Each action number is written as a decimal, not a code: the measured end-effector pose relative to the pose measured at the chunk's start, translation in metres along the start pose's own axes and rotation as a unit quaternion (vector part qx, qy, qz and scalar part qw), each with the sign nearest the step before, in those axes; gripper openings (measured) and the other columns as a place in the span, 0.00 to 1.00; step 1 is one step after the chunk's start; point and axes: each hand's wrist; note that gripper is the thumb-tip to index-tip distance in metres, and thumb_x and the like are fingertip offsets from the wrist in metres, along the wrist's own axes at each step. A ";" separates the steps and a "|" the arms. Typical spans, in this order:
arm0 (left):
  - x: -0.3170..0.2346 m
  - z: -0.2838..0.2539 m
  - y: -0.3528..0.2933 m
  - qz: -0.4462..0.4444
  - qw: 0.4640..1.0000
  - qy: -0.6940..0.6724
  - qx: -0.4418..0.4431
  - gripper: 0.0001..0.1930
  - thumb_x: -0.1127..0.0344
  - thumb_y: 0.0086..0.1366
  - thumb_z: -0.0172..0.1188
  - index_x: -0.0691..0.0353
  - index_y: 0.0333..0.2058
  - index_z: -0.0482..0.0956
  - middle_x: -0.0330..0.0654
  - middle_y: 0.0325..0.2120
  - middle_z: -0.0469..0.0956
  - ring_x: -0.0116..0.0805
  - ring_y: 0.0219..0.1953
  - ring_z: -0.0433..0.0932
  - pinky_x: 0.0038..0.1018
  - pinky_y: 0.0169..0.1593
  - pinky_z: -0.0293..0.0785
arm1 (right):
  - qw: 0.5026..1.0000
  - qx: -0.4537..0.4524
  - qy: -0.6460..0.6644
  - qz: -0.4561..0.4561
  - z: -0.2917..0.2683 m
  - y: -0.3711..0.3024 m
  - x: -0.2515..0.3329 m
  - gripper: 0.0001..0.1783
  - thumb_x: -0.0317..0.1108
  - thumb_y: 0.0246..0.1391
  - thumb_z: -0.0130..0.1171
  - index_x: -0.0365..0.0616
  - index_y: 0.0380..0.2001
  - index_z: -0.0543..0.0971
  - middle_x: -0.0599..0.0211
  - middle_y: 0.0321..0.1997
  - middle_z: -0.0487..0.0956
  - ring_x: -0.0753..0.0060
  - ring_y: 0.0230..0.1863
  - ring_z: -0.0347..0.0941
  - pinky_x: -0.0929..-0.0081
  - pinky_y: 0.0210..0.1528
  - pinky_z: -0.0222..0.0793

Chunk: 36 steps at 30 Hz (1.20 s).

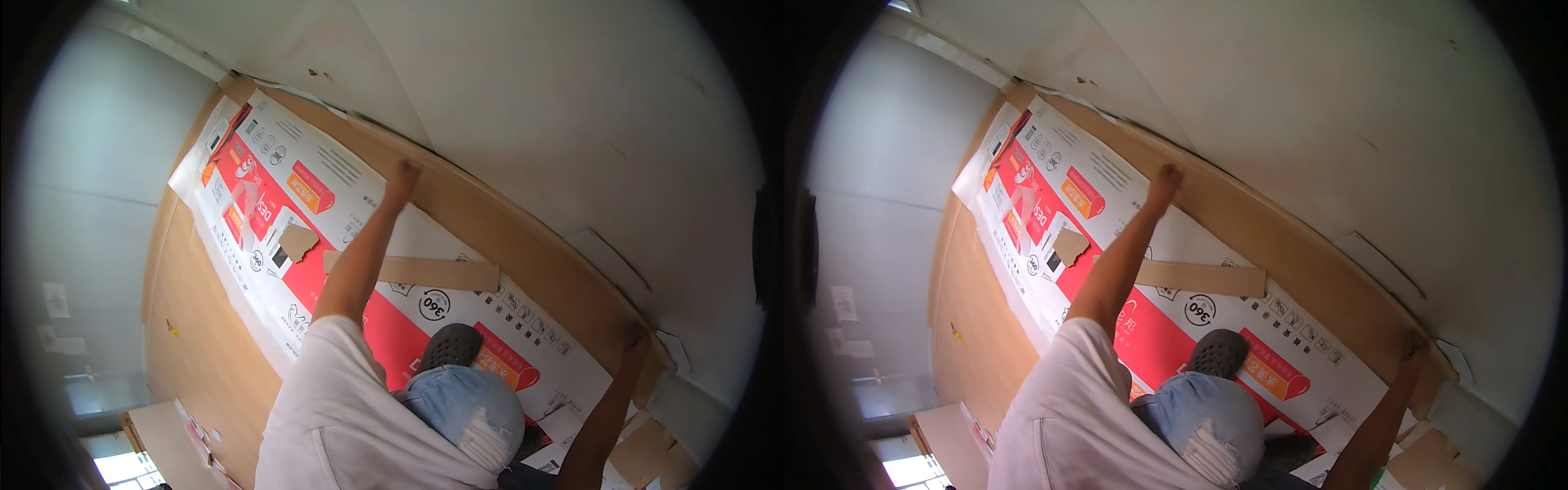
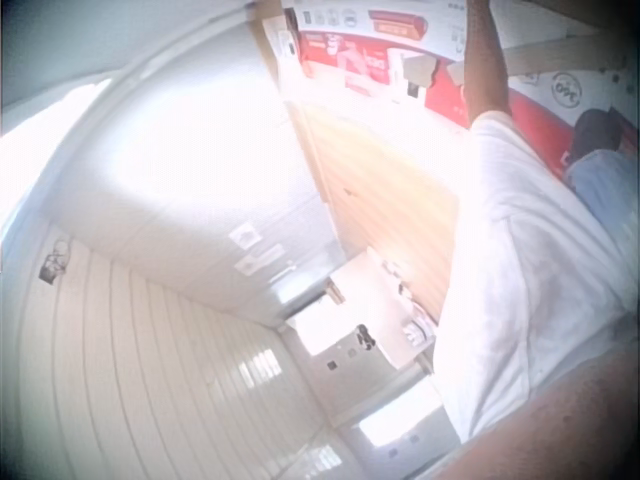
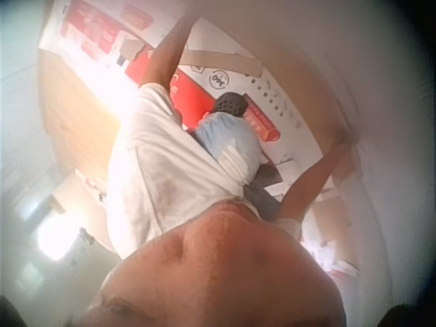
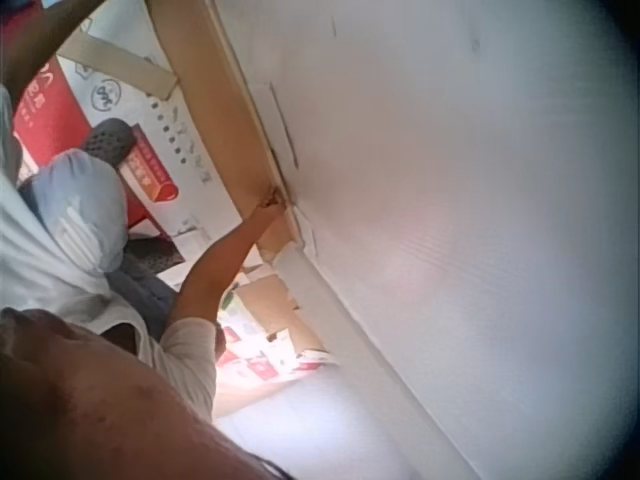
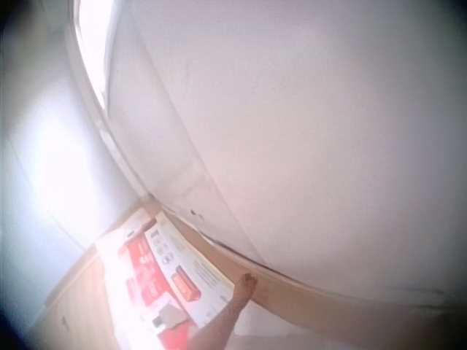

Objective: The person cuts wooden trim pieces to size using a miter saw and then installs them along the base of a wall. They use a utility knife to trim the wood for a precise fit in the corner.

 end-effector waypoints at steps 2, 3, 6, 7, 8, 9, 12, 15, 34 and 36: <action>0.020 -0.044 0.052 0.025 0.991 -0.052 -0.124 0.25 0.59 0.72 0.54 0.63 0.62 0.66 0.45 0.47 0.77 0.36 0.46 0.77 0.32 0.47 0.76 | 0.998 0.008 0.063 0.018 0.019 0.011 0.008 0.18 0.24 0.67 0.49 0.32 0.58 0.74 0.54 0.55 0.79 0.59 0.55 0.77 0.69 0.58 0.71; 0.007 -0.034 0.078 0.030 0.982 -0.128 -0.133 0.27 0.60 0.72 0.54 0.62 0.66 0.62 0.46 0.51 0.76 0.38 0.51 0.75 0.33 0.51 0.75 | 0.966 -0.018 0.229 0.120 0.006 0.014 -0.023 0.20 0.22 0.66 0.50 0.31 0.59 0.72 0.54 0.55 0.79 0.58 0.55 0.77 0.68 0.58 0.71; -0.007 -0.005 0.101 -0.027 0.982 -0.152 -0.109 0.36 0.59 0.71 0.55 0.64 0.72 0.52 0.60 0.59 0.71 0.48 0.62 0.70 0.38 0.63 0.66 | 0.941 -0.082 0.298 0.140 -0.006 0.002 -0.037 0.17 0.24 0.66 0.53 0.30 0.55 0.74 0.54 0.52 0.80 0.59 0.52 0.79 0.68 0.56 0.74; -0.006 -0.003 0.100 -0.026 0.982 -0.154 -0.105 0.35 0.60 0.71 0.55 0.65 0.72 0.53 0.59 0.59 0.72 0.49 0.61 0.71 0.38 0.63 0.67 | 0.962 -0.077 0.242 0.097 -0.002 -0.003 -0.026 0.16 0.27 0.66 0.54 0.31 0.54 0.75 0.55 0.51 0.81 0.60 0.51 0.79 0.69 0.55 0.75; -0.004 -0.003 0.097 -0.025 0.982 -0.158 -0.102 0.35 0.61 0.71 0.54 0.65 0.72 0.53 0.59 0.59 0.72 0.49 0.60 0.72 0.38 0.62 0.67 | 0.978 -0.077 0.184 0.053 0.002 -0.007 -0.013 0.15 0.29 0.67 0.54 0.31 0.53 0.76 0.56 0.50 0.81 0.61 0.51 0.80 0.70 0.54 0.76; -0.006 -0.004 0.094 -0.022 0.982 -0.162 -0.099 0.35 0.62 0.71 0.54 0.66 0.72 0.53 0.58 0.58 0.72 0.49 0.60 0.72 0.38 0.62 0.68 | 0.992 -0.057 0.110 0.004 0.004 -0.007 0.004 0.15 0.31 0.68 0.53 0.32 0.53 0.76 0.57 0.50 0.81 0.62 0.51 0.80 0.72 0.53 0.76; -0.030 0.000 0.077 -0.021 0.979 -0.190 -0.069 0.34 0.63 0.71 0.55 0.66 0.71 0.54 0.56 0.59 0.73 0.49 0.58 0.74 0.38 0.60 0.70 | 0.901 -0.095 0.328 0.268 -0.018 0.005 0.049 0.21 0.39 0.72 0.46 0.36 0.58 0.73 0.59 0.50 0.82 0.73 0.43 0.78 0.80 0.41 0.72; -0.017 -0.030 0.084 0.010 0.995 -0.092 -0.041 0.35 0.62 0.71 0.57 0.66 0.70 0.53 0.53 0.59 0.73 0.48 0.59 0.74 0.37 0.59 0.71 | 0.806 -0.060 0.439 0.393 -0.017 0.012 0.058 0.24 0.45 0.74 0.43 0.38 0.60 0.73 0.60 0.49 0.84 0.81 0.35 0.76 0.86 0.28 0.66; -0.043 0.001 0.063 -0.027 0.991 -0.128 0.014 0.48 0.62 0.63 0.70 0.67 0.72 0.46 0.54 0.63 0.68 0.46 0.63 0.70 0.36 0.63 0.68 | 0.993 0.022 -0.112 0.035 -0.025 -0.007 0.073 0.20 0.29 0.68 0.45 0.31 0.56 0.77 0.46 0.58 0.79 0.48 0.62 0.73 0.61 0.68 0.63; -0.024 0.007 0.059 0.020 0.993 -0.115 0.013 0.53 0.60 0.61 0.71 0.66 0.73 0.42 0.55 0.68 0.61 0.47 0.69 0.63 0.37 0.69 0.62 | 0.994 0.021 -0.110 0.008 -0.016 -0.002 0.080 0.20 0.27 0.66 0.45 0.31 0.56 0.77 0.46 0.58 0.79 0.49 0.62 0.73 0.62 0.67 0.64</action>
Point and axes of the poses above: each hand's wrist, its own y-axis towards the middle knuckle, its own z-axis out of the palm, x = y × z
